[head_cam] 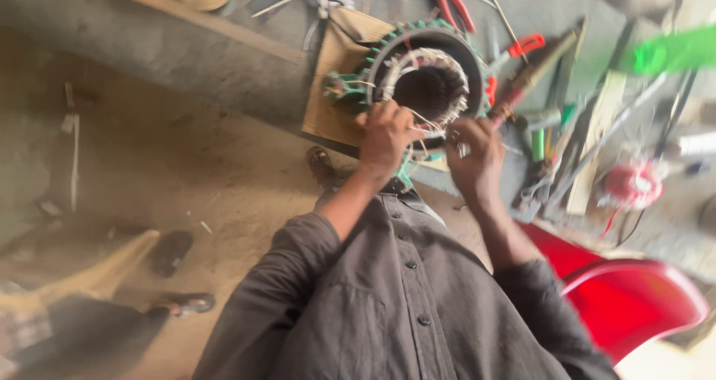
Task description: The person is repairing a motor stator by hand. They use a green-handled hammer to tap and adjust the white wire windings inside the stator slots, repeatedly tapping and repositioning the wires.
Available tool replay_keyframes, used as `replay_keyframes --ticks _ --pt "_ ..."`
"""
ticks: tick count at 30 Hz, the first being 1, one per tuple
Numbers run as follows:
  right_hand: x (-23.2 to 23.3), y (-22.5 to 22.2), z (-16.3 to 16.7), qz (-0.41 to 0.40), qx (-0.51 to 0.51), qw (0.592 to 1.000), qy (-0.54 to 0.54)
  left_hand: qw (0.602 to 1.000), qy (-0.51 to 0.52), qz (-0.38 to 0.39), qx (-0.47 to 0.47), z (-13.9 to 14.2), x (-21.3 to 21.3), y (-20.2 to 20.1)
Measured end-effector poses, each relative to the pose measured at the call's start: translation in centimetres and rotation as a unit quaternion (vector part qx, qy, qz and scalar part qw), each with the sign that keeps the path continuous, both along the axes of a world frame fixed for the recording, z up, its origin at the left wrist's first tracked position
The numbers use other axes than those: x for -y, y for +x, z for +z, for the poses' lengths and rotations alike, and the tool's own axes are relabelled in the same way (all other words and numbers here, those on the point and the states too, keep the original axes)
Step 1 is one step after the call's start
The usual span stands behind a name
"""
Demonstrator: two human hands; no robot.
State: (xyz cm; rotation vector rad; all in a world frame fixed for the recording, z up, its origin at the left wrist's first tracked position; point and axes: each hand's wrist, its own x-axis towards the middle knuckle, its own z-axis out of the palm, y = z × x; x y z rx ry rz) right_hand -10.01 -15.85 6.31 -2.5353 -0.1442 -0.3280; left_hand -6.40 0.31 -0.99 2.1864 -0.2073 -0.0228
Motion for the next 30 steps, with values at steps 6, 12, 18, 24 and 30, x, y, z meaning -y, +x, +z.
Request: replay_keyframes --ticks 6,12,18,24,30 --pt "-1.2 -8.0 -5.0 -0.2 -0.307 0.888 0.279 0.999 0.002 -0.031 0.031 -1.1 0.7 0.0" --pt "-1.0 -8.5 -9.4 -0.203 -0.277 0.785 0.515 0.992 0.104 -0.039 0.066 -1.2 1.2 -0.5" --pt "-0.4 -8.8 -9.4 -0.06 -0.214 0.902 0.37 0.992 0.111 -0.036 0.049 -1.4 1.4 -0.1" --pt "-0.4 -8.5 -9.0 -0.032 -0.185 0.947 0.262 0.993 0.111 -0.025 0.04 -1.5 1.4 -0.1" --pt "-0.9 -9.2 -10.0 -0.077 -0.252 0.919 0.292 0.995 0.096 -0.022 0.028 -1.3 1.3 0.0"
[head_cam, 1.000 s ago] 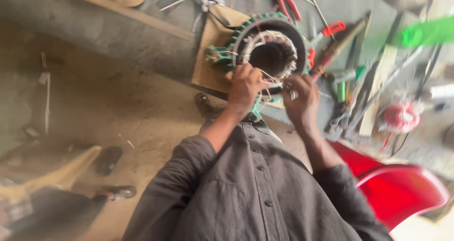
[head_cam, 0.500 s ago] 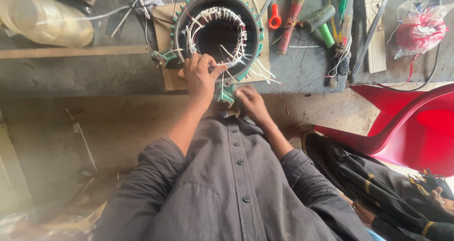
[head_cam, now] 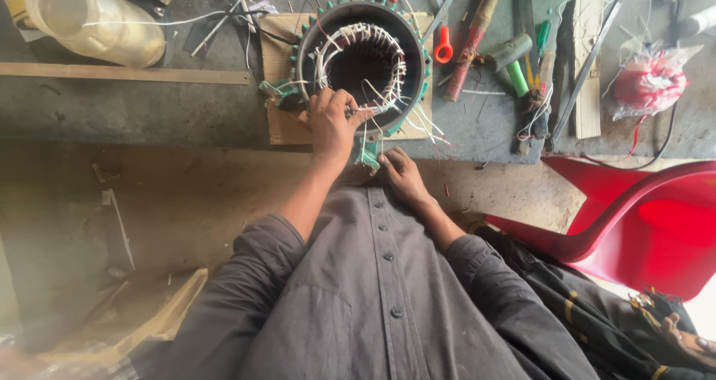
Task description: The person is repairing a motor stator by hand. They use a green-handled hammer to tap and adjust the white wire windings inside the stator slots, repeatedly tapping and repositioning the wires.
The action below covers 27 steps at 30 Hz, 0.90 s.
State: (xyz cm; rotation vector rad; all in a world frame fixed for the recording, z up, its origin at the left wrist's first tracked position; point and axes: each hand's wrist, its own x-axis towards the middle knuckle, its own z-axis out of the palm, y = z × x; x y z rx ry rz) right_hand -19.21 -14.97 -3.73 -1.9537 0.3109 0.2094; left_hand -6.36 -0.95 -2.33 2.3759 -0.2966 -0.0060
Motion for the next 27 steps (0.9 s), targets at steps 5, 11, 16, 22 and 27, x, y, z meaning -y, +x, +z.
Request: replay_keyframes --ticks 5,11,16,22,27 --pt "0.1 -2.0 -0.4 -0.001 -0.145 0.989 -0.027 1.0 -0.013 -0.003 -0.007 0.0 -0.1 0.2" --pt "2.2 -0.8 4.3 0.023 0.012 0.999 -0.041 0.999 -0.032 -0.007 0.002 0.9 -0.2 0.3" --pt "2.0 9.1 8.5 0.015 0.102 0.963 -0.248 0.999 -0.046 0.003 -0.013 2.0 -0.5 0.2" --pt "-1.2 19.1 9.1 0.276 0.046 0.828 -0.486 0.996 -0.085 0.0 -0.005 2.2 -1.1 0.2" --pt "0.2 20.7 9.7 0.351 -0.166 0.918 -0.084 0.999 -0.03 0.006 -0.033 2.1 -1.4 0.4"
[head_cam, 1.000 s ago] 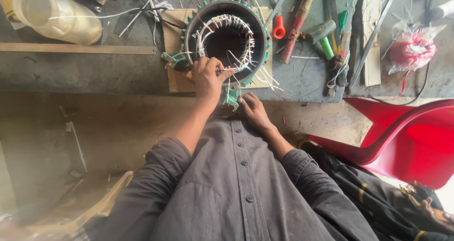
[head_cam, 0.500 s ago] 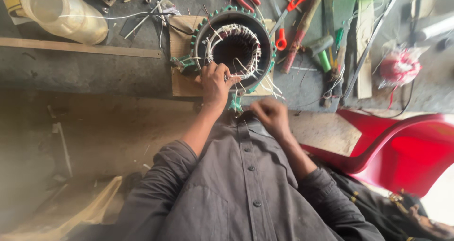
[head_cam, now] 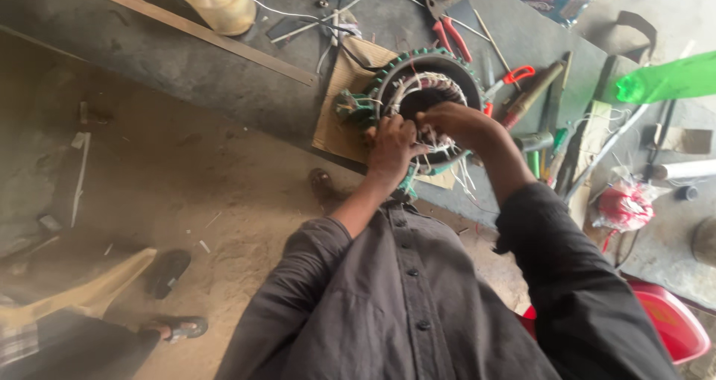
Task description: The person is repairing a motor stator by hand. They use a green-handled hammer to tap and adjust the white wire windings inside the stator slots, repeatedly tapping and repositioning the wires.
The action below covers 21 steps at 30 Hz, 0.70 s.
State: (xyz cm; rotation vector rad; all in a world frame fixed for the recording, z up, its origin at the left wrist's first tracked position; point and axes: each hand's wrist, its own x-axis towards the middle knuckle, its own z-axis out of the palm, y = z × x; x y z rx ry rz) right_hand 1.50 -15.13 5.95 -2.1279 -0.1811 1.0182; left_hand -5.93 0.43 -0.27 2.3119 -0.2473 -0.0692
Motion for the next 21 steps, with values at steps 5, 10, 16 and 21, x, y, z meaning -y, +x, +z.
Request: replay_keyframes --ticks 5,10,16,21 --pt "0.2 0.5 0.3 -0.284 -0.17 0.938 0.103 0.998 0.013 -0.01 -0.055 -0.2 0.1 0.3" --pt "-1.0 1.8 0.0 -0.137 -0.132 0.981 -0.044 0.998 -0.056 0.011 0.015 -0.3 0.2 0.1" --pt "2.2 -0.3 0.0 -0.424 -0.186 0.851 0.249 0.999 -0.041 0.008 -0.031 -0.3 0.4 0.4" --pt "2.6 -0.8 -1.0 -0.362 -0.324 0.846 0.221 1.0 -0.021 0.005 -0.006 -0.2 0.3 0.2"
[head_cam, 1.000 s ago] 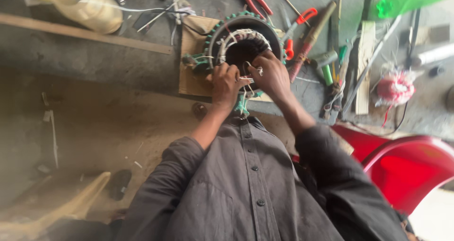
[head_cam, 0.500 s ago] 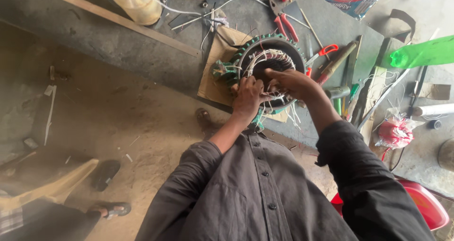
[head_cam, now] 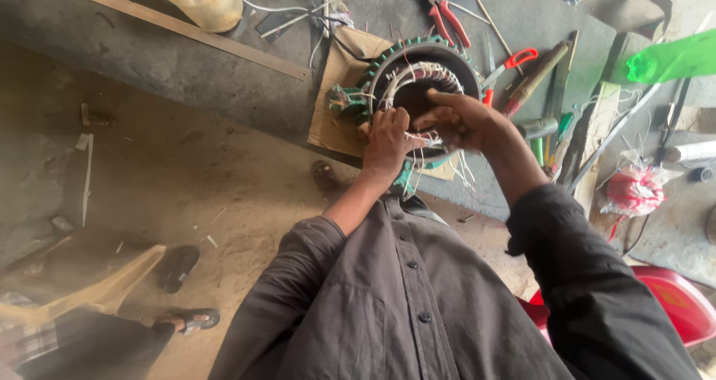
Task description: The person is repairing a motor stator by hand. They use a green-handled hammer to tap and adjust the white wire windings inside the stator slots, repeatedly tapping and repositioning the wires.
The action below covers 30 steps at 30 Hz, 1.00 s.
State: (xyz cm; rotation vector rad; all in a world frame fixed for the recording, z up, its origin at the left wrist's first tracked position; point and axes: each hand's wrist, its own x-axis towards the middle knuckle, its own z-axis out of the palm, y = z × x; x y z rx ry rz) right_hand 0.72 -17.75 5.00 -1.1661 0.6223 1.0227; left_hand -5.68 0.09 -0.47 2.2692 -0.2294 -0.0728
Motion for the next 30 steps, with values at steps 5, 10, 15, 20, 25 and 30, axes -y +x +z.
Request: replay_keyframes --ticks 5,10,15,20,25,30 --pt "-0.1 -1.6 0.4 0.096 0.264 0.94 -0.195 1.0 -0.017 0.015 0.003 -0.4 0.1 -0.2" --pt "2.5 -9.2 2.2 0.189 0.377 0.735 -0.531 0.999 -0.036 0.009 0.01 -1.3 0.1 -0.1" --pt "0.8 -16.0 -1.9 0.125 0.28 0.858 -0.413 0.999 -0.036 0.012 0.033 -1.8 0.2 -0.3" --pt "-2.0 -16.8 -5.4 -0.122 0.219 0.955 -0.158 0.999 -0.022 0.012 0.033 -1.5 0.2 -0.5" --pt "-2.5 -16.6 4.3 0.243 0.457 0.758 -0.397 0.999 -0.002 0.024 0.022 -1.0 0.2 -0.3" --pt "-3.0 -10.0 12.3 0.234 0.54 0.678 -0.44 1.0 0.002 0.012 -0.007 -1.2 0.1 -0.2"
